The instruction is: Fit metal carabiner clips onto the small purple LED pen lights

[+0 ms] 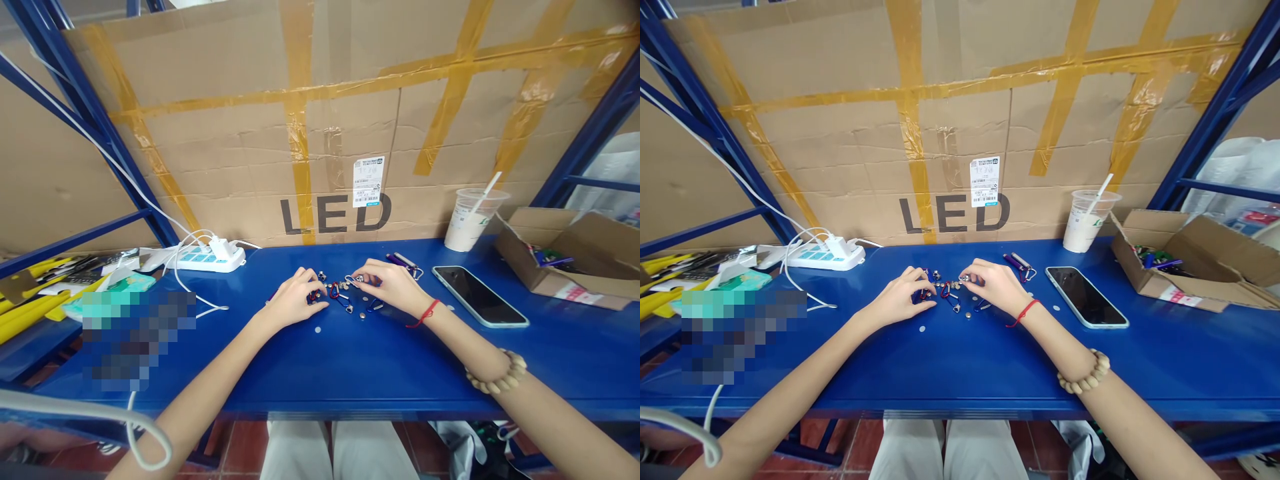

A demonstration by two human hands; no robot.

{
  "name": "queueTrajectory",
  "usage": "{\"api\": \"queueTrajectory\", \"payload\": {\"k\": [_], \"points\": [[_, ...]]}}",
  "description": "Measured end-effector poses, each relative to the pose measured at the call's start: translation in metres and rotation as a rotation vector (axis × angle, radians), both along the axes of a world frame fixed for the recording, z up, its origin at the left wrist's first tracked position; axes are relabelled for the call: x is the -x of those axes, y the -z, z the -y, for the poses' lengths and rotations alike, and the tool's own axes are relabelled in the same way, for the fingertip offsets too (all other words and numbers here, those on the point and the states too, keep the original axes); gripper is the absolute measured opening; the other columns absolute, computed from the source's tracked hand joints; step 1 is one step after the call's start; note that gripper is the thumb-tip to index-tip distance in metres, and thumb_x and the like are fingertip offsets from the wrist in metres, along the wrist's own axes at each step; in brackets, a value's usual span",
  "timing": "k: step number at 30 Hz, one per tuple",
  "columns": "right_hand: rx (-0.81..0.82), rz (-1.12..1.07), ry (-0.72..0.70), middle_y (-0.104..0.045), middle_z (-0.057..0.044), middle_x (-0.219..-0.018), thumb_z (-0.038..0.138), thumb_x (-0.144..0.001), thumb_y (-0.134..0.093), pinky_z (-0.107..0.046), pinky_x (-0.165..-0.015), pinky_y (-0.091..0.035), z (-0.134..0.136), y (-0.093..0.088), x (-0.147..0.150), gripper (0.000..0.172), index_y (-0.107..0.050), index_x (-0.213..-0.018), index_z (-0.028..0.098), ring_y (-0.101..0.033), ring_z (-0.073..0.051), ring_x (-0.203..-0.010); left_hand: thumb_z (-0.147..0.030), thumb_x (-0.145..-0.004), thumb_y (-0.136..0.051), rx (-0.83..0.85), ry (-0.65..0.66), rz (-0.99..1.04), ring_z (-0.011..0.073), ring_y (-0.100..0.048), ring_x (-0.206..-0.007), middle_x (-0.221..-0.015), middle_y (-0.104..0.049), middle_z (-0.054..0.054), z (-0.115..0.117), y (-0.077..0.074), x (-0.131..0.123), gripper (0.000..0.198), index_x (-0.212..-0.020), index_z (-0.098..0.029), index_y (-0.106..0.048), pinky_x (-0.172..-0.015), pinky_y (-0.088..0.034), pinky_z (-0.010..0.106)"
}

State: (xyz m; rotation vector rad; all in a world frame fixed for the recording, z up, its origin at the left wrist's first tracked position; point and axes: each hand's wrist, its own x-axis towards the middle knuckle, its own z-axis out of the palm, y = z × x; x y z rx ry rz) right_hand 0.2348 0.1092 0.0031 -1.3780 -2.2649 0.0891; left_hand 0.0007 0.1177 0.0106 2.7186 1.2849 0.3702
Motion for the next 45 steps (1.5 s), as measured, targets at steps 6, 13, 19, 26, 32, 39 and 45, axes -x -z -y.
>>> {"api": "queueTrajectory", "payload": {"k": [6, 13, 19, 26, 32, 39, 45], "points": [[-0.025, -0.024, -0.034, -0.057, 0.001, -0.087, 0.033, -0.084, -0.045, -0.012, -0.063, -0.036, 0.004, 0.001, 0.005, 0.024, -0.063, -0.098, 0.027, -0.052, -0.001, -0.070, -0.049, -0.078, -0.044, 0.007, 0.011, -0.001, 0.0159, -0.045, -0.103, -0.108, -0.053, 0.001, 0.001, 0.004, -0.002, 0.037, -0.106, -0.028, -0.053, -0.092, -0.044, 0.034], [0.031, -0.187, -0.170, -0.059, -0.001, -0.086, 0.043, -0.084, -0.043, -0.013, -0.066, -0.042, 0.010, 0.008, 0.020, 0.032, -0.063, -0.100, 0.025, -0.053, -0.001, -0.066, -0.049, -0.083, -0.030, -0.086, 0.063, 0.068, 0.0148, -0.049, -0.102, -0.110, -0.054, 0.004, 0.006, 0.012, -0.015, 0.044, -0.113, -0.025, -0.050, -0.091, -0.045, 0.031], [0.108, -0.277, -0.184, -0.061, 0.000, -0.091, 0.045, -0.084, -0.041, -0.010, -0.058, -0.041, 0.013, 0.007, 0.026, 0.035, -0.060, -0.105, 0.024, -0.053, -0.001, -0.068, -0.043, -0.085, -0.031, -0.184, 0.006, 0.191, 0.0099, -0.051, -0.087, -0.096, -0.060, 0.001, 0.003, 0.012, -0.012, 0.038, -0.097, -0.026, -0.062, -0.080, -0.045, 0.024], [0.008, -0.135, -0.077, -0.062, 0.001, -0.095, 0.046, -0.085, -0.040, -0.011, -0.062, -0.038, 0.011, 0.003, 0.021, 0.034, -0.063, -0.103, 0.029, -0.056, -0.002, -0.074, -0.048, -0.079, -0.044, -0.127, -0.100, 0.423, 0.0068, -0.053, -0.086, -0.092, -0.064, -0.003, 0.003, 0.013, -0.011, 0.030, -0.093, -0.031, -0.065, -0.073, -0.043, 0.018], [-0.031, -0.097, -0.022, -0.063, 0.003, -0.097, 0.045, -0.086, -0.038, -0.012, -0.060, -0.036, 0.011, 0.004, 0.022, 0.033, -0.062, -0.105, 0.031, -0.057, -0.002, -0.075, -0.048, -0.077, -0.049, -0.152, -0.167, 0.429, 0.0062, -0.054, -0.084, -0.088, -0.063, -0.004, 0.004, 0.012, -0.012, 0.027, -0.089, -0.030, -0.065, -0.070, -0.041, 0.017], [-0.050, -0.118, 0.000, -0.062, 0.002, -0.096, 0.043, -0.087, -0.038, -0.013, -0.062, -0.038, 0.009, 0.005, 0.020, 0.033, -0.065, -0.097, 0.028, -0.057, -0.002, -0.074, -0.044, -0.078, -0.050, -0.189, -0.206, 0.433, 0.0051, -0.054, -0.080, -0.083, -0.061, -0.003, 0.003, 0.012, -0.012, 0.024, -0.089, -0.027, -0.063, -0.065, -0.041, 0.015], [0.047, -0.027, 0.002, -0.059, 0.001, -0.103, 0.039, -0.086, -0.038, -0.015, -0.063, -0.040, 0.005, 0.012, 0.020, 0.030, -0.063, -0.102, 0.030, -0.057, -0.005, -0.083, -0.041, -0.081, -0.045, -0.253, -0.195, 0.405, 0.0044, -0.055, -0.081, -0.085, -0.061, -0.003, 0.007, 0.012, -0.013, 0.025, -0.092, -0.027, -0.062, -0.064, -0.042, 0.014]]}}
